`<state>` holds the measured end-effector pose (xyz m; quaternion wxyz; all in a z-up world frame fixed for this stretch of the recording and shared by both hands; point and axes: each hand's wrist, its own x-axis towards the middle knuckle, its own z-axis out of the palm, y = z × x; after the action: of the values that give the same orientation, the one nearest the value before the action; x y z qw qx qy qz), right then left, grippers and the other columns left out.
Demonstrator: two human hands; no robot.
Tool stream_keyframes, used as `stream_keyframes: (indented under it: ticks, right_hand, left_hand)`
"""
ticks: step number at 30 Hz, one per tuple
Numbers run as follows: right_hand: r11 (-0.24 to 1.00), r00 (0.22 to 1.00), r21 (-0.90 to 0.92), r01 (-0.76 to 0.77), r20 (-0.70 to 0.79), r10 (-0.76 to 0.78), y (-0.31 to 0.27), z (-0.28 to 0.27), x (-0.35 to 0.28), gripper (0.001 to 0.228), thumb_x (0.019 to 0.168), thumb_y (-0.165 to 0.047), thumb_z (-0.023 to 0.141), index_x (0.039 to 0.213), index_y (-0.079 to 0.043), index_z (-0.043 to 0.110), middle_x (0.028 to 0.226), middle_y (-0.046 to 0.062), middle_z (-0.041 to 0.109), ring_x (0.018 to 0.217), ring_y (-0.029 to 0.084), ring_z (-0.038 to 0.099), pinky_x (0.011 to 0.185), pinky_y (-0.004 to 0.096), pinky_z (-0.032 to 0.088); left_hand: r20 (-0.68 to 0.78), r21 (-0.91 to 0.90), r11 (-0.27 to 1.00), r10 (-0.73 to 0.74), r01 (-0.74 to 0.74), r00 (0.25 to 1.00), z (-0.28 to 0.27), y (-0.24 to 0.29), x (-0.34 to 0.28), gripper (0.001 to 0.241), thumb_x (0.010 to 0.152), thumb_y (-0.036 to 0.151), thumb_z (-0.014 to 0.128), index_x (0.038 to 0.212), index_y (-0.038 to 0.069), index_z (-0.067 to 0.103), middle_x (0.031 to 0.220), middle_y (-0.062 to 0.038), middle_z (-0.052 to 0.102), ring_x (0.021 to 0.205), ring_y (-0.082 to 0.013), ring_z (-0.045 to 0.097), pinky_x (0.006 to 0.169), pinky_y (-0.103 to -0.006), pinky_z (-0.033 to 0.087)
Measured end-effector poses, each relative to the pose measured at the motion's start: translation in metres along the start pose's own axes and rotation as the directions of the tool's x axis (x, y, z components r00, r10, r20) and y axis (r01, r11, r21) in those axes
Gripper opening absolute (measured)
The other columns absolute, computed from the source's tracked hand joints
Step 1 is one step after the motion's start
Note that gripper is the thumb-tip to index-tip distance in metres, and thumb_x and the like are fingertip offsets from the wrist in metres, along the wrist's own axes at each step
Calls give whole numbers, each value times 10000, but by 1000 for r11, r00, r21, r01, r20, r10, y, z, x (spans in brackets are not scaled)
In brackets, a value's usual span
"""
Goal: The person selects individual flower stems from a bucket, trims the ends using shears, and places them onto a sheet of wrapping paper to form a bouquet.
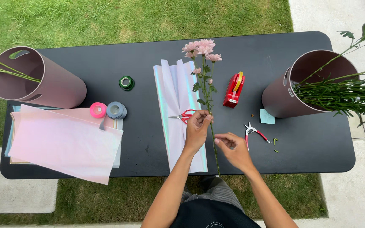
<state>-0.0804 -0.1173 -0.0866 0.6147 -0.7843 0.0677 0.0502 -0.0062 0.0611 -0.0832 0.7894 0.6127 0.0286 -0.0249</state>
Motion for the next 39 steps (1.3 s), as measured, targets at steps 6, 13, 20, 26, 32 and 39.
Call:
stream_keyframes:
  ticks: [6, 13, 20, 26, 32, 39]
  right_hand:
    - [989, 984, 44, -138, 116, 132, 50, 43, -21, 214, 1009, 2, 881, 1209, 7, 955, 912, 189, 870, 720, 118, 728, 589, 252, 569]
    - [983, 985, 110, -147, 102, 136, 37, 77, -13, 283, 991, -69, 953, 1265, -2, 946, 1025, 169, 853, 803, 132, 721, 615, 241, 569]
    - [983, 977, 119, -140, 176, 118, 20, 94, 6, 301, 1003, -58, 910, 1302, -43, 927, 969, 122, 856, 881, 132, 735, 691, 246, 556]
    - [989, 988, 106, -102, 126, 88, 42, 114, 17, 265, 1042, -18, 868, 1306, -29, 894, 952, 120, 842, 877, 123, 729, 727, 253, 566]
    - [983, 980, 63, -173, 107, 166, 111, 160, 41, 244, 1052, 3, 838, 1288, -42, 881, 941, 138, 834, 803, 147, 741, 702, 277, 579]
    - [964, 962, 31, -265, 71, 262, 158, 199, 55, 238, 1042, -17, 830, 1261, -94, 883, 943, 125, 847, 787, 141, 764, 711, 281, 592]
  left_hand:
    - [-152, 1, 992, -123, 124, 981, -41, -25, -6, 88, 1198, 107, 738, 1238, 31, 757, 1075, -69, 772, 959, -122, 773, 901, -278, 618]
    - [-239, -3, 993, -115, 118, 964, -82, -17, 28, 124, 1190, 140, 773, 1263, 40, 763, 1068, -40, 750, 943, -91, 773, 859, -250, 608]
    - [-250, 4, 995, -99, 103, 963, -98, 16, 45, 179, 1198, 179, 774, 1330, 58, 767, 1136, -70, 787, 956, -114, 797, 912, -288, 634]
    - [-168, 118, 968, -201, 222, 965, -116, 13, 40, 334, 1142, 263, 869, 1430, 101, 820, 1230, -122, 822, 1002, -182, 831, 909, -344, 656]
    - [-254, 413, 814, -328, 408, 910, -188, -73, 1, 441, 1129, 395, 868, 1480, 133, 825, 1248, -160, 860, 1019, -289, 881, 832, -388, 704]
    - [-288, 455, 636, -557, 623, 779, -275, -100, -143, 423, 1235, 358, 689, 1534, 82, 806, 1309, -201, 844, 1117, -309, 880, 892, -454, 731]
